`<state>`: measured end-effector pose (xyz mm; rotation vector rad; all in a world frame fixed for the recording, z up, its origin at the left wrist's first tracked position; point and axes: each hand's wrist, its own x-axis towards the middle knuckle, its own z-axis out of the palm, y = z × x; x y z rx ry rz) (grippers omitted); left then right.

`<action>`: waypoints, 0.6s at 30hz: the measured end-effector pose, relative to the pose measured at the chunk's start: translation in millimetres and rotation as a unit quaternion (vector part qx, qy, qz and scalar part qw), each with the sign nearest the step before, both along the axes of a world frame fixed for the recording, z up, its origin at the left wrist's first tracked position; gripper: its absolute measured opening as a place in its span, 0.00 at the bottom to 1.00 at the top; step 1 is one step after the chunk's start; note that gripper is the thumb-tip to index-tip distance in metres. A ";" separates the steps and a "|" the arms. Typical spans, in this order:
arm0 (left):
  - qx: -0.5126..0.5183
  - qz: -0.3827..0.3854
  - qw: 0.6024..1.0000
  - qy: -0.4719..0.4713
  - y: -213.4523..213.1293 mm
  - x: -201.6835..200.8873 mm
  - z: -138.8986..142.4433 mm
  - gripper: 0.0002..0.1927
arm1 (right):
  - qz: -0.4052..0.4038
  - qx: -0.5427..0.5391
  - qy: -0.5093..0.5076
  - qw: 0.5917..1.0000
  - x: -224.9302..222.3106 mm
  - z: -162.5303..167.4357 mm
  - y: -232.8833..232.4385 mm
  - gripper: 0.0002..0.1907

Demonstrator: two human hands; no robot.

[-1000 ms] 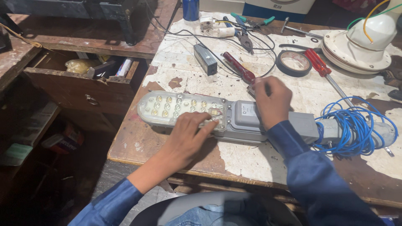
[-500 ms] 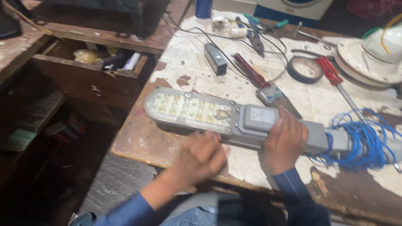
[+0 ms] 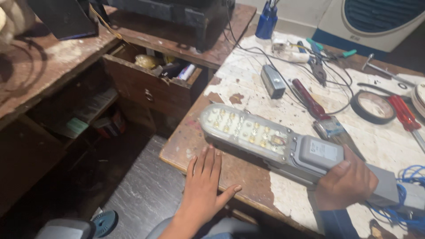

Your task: The person unscrews the fasteners of an LED street light fixture with a screwdriver, lifts off the LED lens panel, brushes dust from the panel and the fixture with a paintbrush, then repositions the panel on the fixture and tightens the screws back down.

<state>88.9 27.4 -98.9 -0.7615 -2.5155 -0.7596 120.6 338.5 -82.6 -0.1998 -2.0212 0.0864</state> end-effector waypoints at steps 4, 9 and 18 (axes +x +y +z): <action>-0.029 0.066 0.995 0.064 -18.1 -30.1 7.9 0.52 | -0.008 0.020 0.016 1.000 -3.2 -3.4 2.4 0.22; -0.078 0.058 0.995 0.007 -29.0 -61.6 9.9 0.42 | -0.012 0.008 0.011 1.000 -5.7 -8.8 4.2 0.22; -0.098 0.033 0.994 -0.018 -26.1 -94.5 8.7 0.34 | -0.025 -0.001 0.022 0.999 -8.7 -4.3 -3.5 0.22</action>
